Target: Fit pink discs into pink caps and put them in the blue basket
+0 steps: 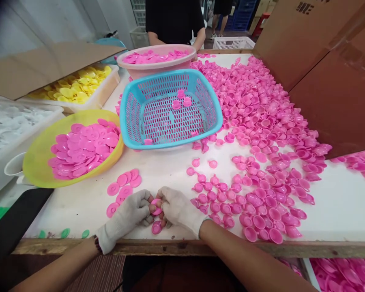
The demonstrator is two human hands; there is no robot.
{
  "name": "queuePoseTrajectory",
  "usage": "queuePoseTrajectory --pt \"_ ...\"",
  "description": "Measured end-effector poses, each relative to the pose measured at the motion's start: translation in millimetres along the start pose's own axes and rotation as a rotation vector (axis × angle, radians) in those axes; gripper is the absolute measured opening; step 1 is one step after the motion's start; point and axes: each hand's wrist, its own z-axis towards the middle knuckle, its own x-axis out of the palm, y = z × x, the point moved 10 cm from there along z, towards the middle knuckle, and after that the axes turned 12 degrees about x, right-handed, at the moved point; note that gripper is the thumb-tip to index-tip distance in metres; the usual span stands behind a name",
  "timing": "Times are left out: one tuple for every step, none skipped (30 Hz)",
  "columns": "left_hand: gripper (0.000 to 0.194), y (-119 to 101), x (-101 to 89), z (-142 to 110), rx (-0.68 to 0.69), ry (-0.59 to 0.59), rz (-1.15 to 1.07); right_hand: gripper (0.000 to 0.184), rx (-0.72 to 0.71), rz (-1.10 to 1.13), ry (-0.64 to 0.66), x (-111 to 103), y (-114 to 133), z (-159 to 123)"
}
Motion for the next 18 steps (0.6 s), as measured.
queuePoseTrajectory --pt "0.018 -2 -1.6 0 0.017 -0.013 0.045 0.005 -0.027 -0.027 -0.029 -2 2 -1" --pt "0.017 -3 -2.0 0 0.028 -0.014 0.072 0.005 -0.025 -0.036 -0.036 -3 2 -1" --pt "0.017 -5 -1.3 -1 0.035 -0.002 0.078 0.005 0.002 -0.026 -0.02 -2 0 0" --pt "0.018 -5 0.6 0 0.038 0.022 0.069 0.006 0.04 0.0 0.012 1 -2 1" --pt "0.019 -6 2.9 0 0.04 0.049 0.051 0.006 0.077 0.028 0.05 3 -5 3" --pt "0.021 -8 4.9 0 0.045 0.072 0.032 0.005 0.102 0.05 0.074 5 -6 4" --pt "0.022 -9 6.6 0 0.051 0.088 0.019 0.005 0.108 0.059 0.083 6 -5 5" --pt "0.023 -11 7.4 1 0.06 0.091 0.017 0.004 0.102 0.05 0.076 5 -4 6" --pt "0.023 -14 7.1 1 0.072 0.079 0.026 0.004 0.088 0.031 0.056 4 -2 7" --pt "0.022 -16 6.2 1 0.087 0.059 0.048 0.004 0.073 0.007 0.034 3 0 7" --pt "0.02 -19 4.7 1 0.103 0.034 0.084 0.004 0.058 -0.021 0.015 2 2 7" --pt "0.02 -22 3.0 0 0.121 0.009 0.128 0.004 0.043 -0.051 0.004 2 5 7" --pt "0.019 -25 0.2 -1 0.139 -0.02 0.176 0.004 0.035 -0.084 -0.002 2 7 6" --pt "0.019 -27 -3.2 -4 0.153 -0.05 0.219 0.004 0.033 -0.123 -0.009 1 9 5" --pt "0.02 -29 -7.0 -7 0.16 -0.078 0.255 0.004 0.027 -0.161 -0.02 -1 13 4" --pt "0.021 -30 -10.8 -11 0.17 -0.104 0.286 0.004 0.008 -0.174 -0.042 -5 19 1" --pt "0.021 -33 -14.5 -16 0.185 -0.13 0.316 0.005 -0.043 -0.142 -0.081 -13 30 -3" --pt "0.022 -36 -17.2 -22 0.205 -0.152 0.349 0.007 -0.131 -0.061 -0.134 -24 44 -10"
